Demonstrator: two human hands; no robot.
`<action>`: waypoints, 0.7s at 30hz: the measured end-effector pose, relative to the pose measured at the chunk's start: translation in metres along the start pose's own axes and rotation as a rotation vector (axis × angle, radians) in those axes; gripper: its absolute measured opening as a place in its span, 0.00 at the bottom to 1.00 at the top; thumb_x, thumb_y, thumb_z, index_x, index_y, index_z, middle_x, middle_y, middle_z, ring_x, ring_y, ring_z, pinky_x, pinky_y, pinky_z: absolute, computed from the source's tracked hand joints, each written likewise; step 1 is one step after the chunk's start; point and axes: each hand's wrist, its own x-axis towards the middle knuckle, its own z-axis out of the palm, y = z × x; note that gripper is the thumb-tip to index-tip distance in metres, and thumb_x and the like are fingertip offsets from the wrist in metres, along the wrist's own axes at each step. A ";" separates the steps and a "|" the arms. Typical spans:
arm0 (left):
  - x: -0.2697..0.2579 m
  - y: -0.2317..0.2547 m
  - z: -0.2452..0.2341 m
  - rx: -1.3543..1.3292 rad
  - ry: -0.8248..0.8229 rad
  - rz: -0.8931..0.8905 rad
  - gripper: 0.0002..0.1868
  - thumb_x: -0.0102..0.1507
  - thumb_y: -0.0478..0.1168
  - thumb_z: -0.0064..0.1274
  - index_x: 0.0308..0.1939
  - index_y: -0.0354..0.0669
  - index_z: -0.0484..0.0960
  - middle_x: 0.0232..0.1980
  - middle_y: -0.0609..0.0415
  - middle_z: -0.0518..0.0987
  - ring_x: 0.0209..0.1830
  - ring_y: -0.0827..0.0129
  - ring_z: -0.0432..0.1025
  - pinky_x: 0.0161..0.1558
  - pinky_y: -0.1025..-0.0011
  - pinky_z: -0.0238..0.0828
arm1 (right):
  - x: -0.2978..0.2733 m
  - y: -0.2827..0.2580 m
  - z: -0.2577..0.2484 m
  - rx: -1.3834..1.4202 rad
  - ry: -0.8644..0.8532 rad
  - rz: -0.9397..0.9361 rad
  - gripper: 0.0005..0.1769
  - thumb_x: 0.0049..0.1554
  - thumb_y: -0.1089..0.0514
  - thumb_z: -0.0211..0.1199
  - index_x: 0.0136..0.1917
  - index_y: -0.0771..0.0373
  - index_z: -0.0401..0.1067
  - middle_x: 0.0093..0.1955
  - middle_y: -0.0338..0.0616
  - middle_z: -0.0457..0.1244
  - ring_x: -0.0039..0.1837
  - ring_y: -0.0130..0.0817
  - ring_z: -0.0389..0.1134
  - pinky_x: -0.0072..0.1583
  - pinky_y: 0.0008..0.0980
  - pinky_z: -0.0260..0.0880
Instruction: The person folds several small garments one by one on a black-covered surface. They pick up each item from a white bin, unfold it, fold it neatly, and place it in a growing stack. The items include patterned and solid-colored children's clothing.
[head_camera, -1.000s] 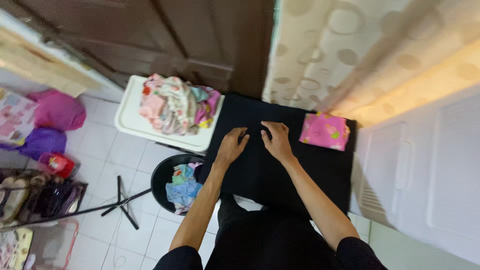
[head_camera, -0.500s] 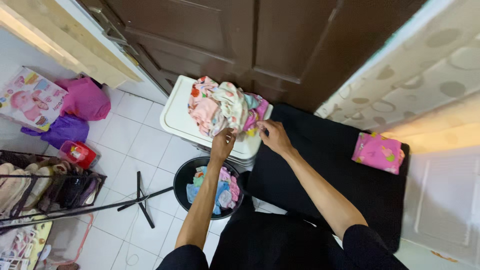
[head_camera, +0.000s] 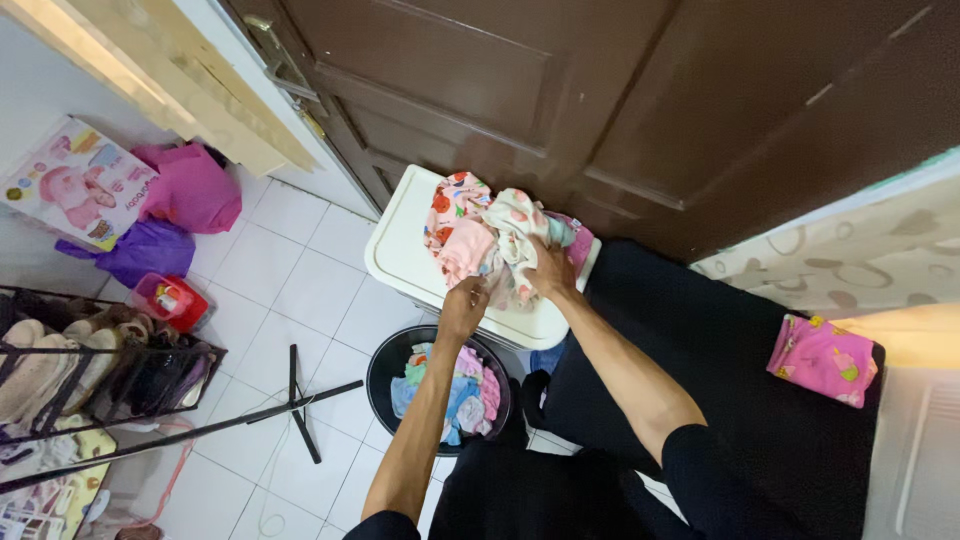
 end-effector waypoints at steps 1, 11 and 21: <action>0.001 0.000 -0.001 -0.001 0.007 -0.005 0.16 0.62 0.36 0.54 0.53 0.35 0.80 0.41 0.43 0.83 0.36 0.57 0.80 0.40 0.62 0.77 | 0.003 0.006 0.004 -0.021 -0.075 0.021 0.36 0.51 0.56 0.68 0.72 0.47 0.65 0.62 0.58 0.65 0.66 0.55 0.65 0.64 0.52 0.64; 0.033 0.023 -0.006 -0.018 0.047 0.045 0.20 0.58 0.35 0.58 0.53 0.32 0.78 0.48 0.40 0.80 0.44 0.51 0.77 0.48 0.58 0.74 | 0.007 0.026 -0.044 0.788 0.188 -0.158 0.14 0.55 0.69 0.51 0.51 0.63 0.73 0.47 0.41 0.68 0.42 0.27 0.66 0.43 0.28 0.66; 0.080 -0.032 -0.035 0.457 0.229 0.049 0.25 0.54 0.41 0.62 0.54 0.41 0.76 0.53 0.34 0.81 0.51 0.38 0.73 0.46 0.48 0.71 | 0.007 0.016 -0.074 0.729 0.224 -0.226 0.19 0.54 0.70 0.51 0.57 0.65 0.74 0.48 0.43 0.67 0.49 0.31 0.65 0.52 0.29 0.65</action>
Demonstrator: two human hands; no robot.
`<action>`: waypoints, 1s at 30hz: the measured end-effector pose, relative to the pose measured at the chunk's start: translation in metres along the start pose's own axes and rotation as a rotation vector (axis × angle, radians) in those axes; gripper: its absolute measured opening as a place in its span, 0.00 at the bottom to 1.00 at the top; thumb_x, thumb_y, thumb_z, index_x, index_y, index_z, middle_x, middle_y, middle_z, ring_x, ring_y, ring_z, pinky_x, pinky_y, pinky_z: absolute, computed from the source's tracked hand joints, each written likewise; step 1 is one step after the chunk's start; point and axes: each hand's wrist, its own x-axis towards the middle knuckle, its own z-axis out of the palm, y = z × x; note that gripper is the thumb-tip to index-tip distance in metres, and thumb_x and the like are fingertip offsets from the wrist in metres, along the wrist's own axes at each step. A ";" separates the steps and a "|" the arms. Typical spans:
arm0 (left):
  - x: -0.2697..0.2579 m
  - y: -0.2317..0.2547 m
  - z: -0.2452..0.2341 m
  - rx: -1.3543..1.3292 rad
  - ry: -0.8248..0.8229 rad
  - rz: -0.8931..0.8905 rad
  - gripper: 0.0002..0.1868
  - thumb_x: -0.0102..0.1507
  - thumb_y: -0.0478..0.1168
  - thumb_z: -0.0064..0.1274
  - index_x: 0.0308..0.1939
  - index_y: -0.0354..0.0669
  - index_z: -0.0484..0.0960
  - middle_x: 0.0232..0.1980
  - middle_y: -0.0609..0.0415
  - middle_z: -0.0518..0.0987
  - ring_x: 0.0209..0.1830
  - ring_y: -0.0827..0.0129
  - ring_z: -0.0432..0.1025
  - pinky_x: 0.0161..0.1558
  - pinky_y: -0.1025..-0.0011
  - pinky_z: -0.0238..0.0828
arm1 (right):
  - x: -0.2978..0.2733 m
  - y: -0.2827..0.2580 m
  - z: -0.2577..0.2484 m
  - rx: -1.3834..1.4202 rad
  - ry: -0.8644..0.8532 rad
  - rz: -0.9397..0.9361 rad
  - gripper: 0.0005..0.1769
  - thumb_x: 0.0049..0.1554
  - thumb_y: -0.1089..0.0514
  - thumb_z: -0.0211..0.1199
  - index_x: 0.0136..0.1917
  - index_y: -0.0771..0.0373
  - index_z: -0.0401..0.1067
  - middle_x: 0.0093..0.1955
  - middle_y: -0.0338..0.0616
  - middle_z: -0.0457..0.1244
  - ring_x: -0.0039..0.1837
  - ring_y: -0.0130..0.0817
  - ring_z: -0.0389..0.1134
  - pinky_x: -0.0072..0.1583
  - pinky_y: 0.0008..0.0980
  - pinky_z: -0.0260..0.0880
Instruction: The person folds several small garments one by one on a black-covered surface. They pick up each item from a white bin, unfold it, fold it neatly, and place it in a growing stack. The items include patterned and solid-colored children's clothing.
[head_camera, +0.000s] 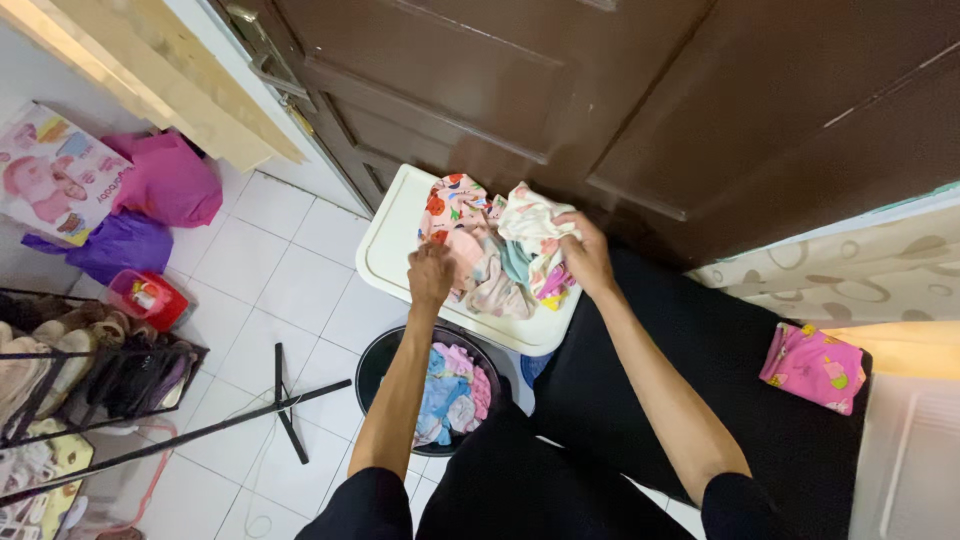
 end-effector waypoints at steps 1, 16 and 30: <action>0.000 -0.009 0.004 -0.097 -0.029 -0.005 0.18 0.61 0.40 0.57 0.54 0.42 0.77 0.50 0.36 0.82 0.49 0.41 0.75 0.49 0.50 0.72 | -0.001 0.003 0.005 -0.051 -0.029 -0.064 0.20 0.54 0.70 0.52 0.58 0.65 0.73 0.52 0.45 0.69 0.54 0.33 0.70 0.57 0.31 0.68; 0.051 0.120 -0.104 -1.109 -0.034 -0.020 0.11 0.74 0.40 0.45 0.56 0.36 0.71 0.46 0.54 0.78 0.43 0.76 0.70 0.46 0.74 0.69 | -0.012 0.030 0.036 -0.631 -0.324 0.099 0.38 0.51 0.53 0.70 0.73 0.55 0.64 0.71 0.61 0.56 0.74 0.60 0.55 0.71 0.51 0.57; 0.059 0.238 -0.154 -1.354 -0.269 0.114 0.08 0.74 0.37 0.46 0.54 0.37 0.72 0.43 0.57 0.77 0.39 0.81 0.68 0.40 0.80 0.65 | -0.014 -0.099 -0.015 0.506 -0.046 0.016 0.28 0.55 0.67 0.68 0.69 0.66 0.67 0.60 0.45 0.68 0.58 0.28 0.71 0.59 0.30 0.75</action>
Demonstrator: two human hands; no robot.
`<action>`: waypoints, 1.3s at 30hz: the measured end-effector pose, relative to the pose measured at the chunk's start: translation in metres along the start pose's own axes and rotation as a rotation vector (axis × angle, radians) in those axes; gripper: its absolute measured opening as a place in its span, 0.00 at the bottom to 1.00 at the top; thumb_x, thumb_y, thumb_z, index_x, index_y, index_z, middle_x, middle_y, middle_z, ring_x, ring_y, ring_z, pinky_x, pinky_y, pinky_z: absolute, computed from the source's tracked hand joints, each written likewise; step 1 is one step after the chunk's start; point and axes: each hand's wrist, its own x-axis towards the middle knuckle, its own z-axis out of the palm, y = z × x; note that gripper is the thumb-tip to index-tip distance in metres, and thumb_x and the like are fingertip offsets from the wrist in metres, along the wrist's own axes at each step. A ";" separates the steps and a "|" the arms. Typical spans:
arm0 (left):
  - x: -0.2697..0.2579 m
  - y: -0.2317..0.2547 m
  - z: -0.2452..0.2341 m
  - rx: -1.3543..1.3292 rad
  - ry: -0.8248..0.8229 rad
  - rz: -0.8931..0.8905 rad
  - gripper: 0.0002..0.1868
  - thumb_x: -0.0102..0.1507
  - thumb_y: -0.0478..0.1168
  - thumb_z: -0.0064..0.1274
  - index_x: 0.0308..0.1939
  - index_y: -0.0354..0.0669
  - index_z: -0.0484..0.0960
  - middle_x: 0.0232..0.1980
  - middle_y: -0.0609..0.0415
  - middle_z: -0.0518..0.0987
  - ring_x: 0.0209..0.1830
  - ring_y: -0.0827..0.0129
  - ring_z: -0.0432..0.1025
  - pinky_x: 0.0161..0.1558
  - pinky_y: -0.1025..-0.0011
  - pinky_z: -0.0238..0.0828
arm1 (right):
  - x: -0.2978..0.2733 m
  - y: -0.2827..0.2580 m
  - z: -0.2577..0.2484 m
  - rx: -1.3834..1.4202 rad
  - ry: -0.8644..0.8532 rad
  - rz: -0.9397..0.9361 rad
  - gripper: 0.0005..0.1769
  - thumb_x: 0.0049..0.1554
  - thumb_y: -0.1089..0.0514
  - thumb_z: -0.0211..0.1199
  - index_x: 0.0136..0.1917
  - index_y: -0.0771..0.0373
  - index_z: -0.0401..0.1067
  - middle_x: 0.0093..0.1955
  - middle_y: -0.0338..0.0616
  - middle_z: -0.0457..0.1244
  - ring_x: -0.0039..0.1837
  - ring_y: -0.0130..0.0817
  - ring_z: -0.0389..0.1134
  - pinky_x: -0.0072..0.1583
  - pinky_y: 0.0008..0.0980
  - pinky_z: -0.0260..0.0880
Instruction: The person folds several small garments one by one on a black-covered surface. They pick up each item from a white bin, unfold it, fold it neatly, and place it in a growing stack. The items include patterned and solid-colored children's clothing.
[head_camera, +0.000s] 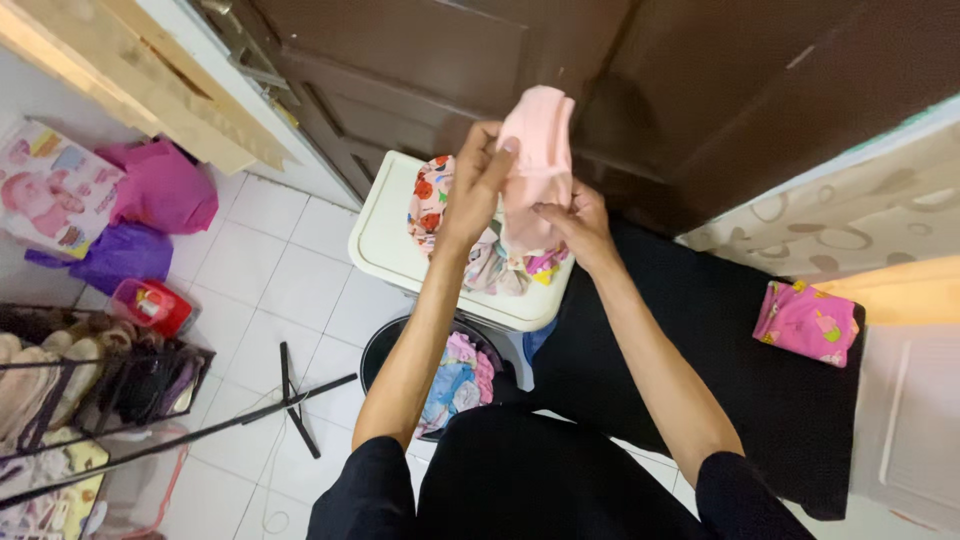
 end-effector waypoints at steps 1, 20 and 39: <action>0.000 0.005 0.004 0.031 0.052 -0.013 0.08 0.75 0.38 0.46 0.54 0.36 0.73 0.41 0.57 0.76 0.36 0.81 0.65 0.37 0.80 0.61 | -0.005 -0.011 -0.008 0.054 -0.020 0.007 0.22 0.57 0.67 0.67 0.65 0.68 0.71 0.56 0.41 0.70 0.55 0.25 0.71 0.59 0.28 0.75; -0.041 -0.115 0.127 0.282 -0.068 0.017 0.22 0.63 0.33 0.52 0.62 0.39 0.68 0.52 0.57 0.73 0.47 0.75 0.71 0.45 0.75 0.72 | -0.152 -0.118 -0.167 0.268 0.296 0.211 0.10 0.65 0.61 0.61 0.59 0.66 0.70 0.53 0.43 0.69 0.53 0.27 0.71 0.56 0.28 0.73; -0.171 -0.105 0.172 0.428 -0.278 0.007 0.24 0.58 0.29 0.50 0.60 0.36 0.79 0.66 0.43 0.73 0.62 0.54 0.74 0.60 0.64 0.72 | -0.203 -0.062 -0.161 0.263 0.434 0.350 0.15 0.62 0.62 0.64 0.59 0.67 0.64 0.53 0.52 0.65 0.50 0.36 0.69 0.53 0.41 0.75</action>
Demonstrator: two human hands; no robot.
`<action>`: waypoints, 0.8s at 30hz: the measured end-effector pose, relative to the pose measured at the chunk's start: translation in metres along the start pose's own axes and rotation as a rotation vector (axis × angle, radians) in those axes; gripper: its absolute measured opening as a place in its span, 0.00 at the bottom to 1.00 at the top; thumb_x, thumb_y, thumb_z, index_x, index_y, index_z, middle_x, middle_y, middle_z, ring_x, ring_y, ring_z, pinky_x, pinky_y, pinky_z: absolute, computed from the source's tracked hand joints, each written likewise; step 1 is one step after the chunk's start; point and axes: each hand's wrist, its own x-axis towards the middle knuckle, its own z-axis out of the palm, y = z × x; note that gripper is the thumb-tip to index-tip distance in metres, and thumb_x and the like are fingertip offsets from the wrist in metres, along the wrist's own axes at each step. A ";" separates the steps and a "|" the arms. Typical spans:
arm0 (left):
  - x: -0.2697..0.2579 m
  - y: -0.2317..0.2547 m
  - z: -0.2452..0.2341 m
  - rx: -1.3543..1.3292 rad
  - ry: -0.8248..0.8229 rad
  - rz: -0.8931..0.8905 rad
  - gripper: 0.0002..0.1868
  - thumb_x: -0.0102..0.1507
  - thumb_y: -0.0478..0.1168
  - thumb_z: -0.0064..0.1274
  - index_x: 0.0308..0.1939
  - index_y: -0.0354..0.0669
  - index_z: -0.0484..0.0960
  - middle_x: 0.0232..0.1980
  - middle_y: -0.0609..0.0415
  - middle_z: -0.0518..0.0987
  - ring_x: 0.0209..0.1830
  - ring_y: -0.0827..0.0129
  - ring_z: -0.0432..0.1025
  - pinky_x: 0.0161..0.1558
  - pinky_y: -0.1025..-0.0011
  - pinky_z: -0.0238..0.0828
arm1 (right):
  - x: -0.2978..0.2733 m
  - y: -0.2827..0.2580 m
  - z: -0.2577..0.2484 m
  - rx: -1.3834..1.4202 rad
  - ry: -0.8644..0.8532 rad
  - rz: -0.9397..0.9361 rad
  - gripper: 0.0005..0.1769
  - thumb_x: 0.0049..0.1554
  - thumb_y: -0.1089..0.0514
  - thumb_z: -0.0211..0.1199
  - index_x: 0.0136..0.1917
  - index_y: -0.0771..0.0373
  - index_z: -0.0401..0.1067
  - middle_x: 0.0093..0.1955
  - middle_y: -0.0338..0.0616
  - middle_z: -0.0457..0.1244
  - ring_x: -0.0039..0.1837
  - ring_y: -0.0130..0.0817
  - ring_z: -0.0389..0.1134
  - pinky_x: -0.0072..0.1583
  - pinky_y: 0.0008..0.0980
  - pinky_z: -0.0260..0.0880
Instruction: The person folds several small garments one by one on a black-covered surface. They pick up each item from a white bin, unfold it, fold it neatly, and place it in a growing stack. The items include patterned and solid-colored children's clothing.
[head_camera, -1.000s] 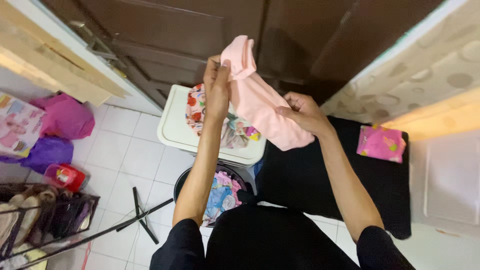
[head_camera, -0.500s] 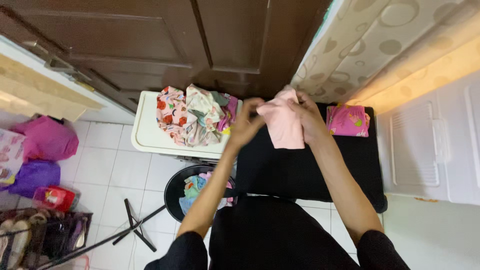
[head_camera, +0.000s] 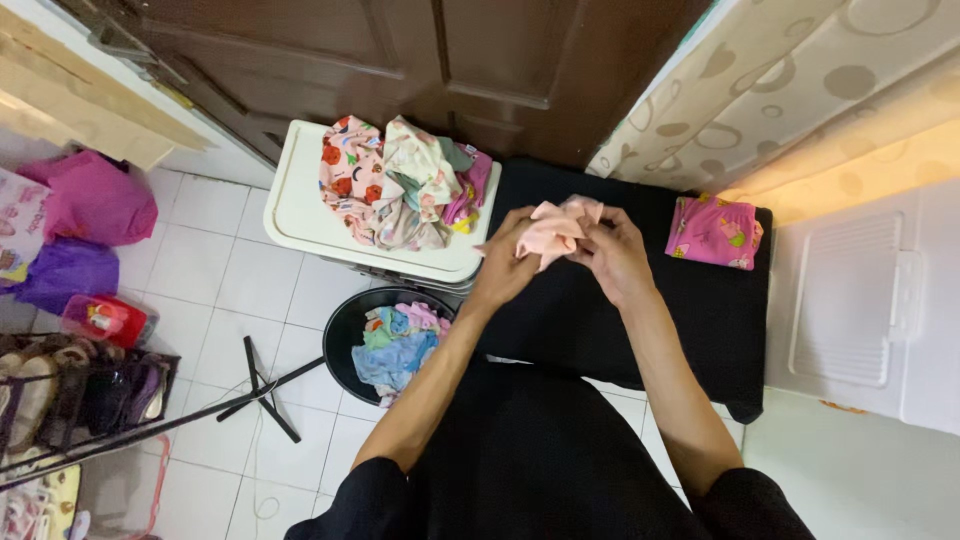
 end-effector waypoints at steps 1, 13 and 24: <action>0.004 0.002 -0.003 0.001 -0.023 0.004 0.21 0.60 0.30 0.50 0.58 0.35 0.79 0.64 0.43 0.74 0.61 0.55 0.74 0.60 0.65 0.72 | -0.005 -0.002 -0.004 -0.118 0.039 -0.011 0.16 0.64 0.61 0.65 0.59 0.69 0.65 0.52 0.53 0.64 0.48 0.36 0.67 0.51 0.40 0.74; 0.072 0.050 0.019 -0.128 -0.444 0.054 0.20 0.58 0.33 0.57 0.55 0.36 0.77 0.52 0.50 0.78 0.51 0.66 0.74 0.52 0.69 0.76 | -0.051 -0.072 -0.024 -0.567 -0.002 -0.499 0.09 0.62 0.59 0.64 0.55 0.63 0.73 0.49 0.37 0.67 0.50 0.21 0.65 0.52 0.24 0.67; 0.048 0.078 0.094 -0.232 -0.329 -0.096 0.35 0.58 0.34 0.62 0.67 0.39 0.64 0.53 0.53 0.78 0.53 0.69 0.75 0.51 0.68 0.75 | -0.075 -0.106 -0.060 -0.404 0.086 -0.715 0.09 0.66 0.62 0.59 0.58 0.65 0.66 0.52 0.34 0.64 0.54 0.21 0.65 0.59 0.22 0.66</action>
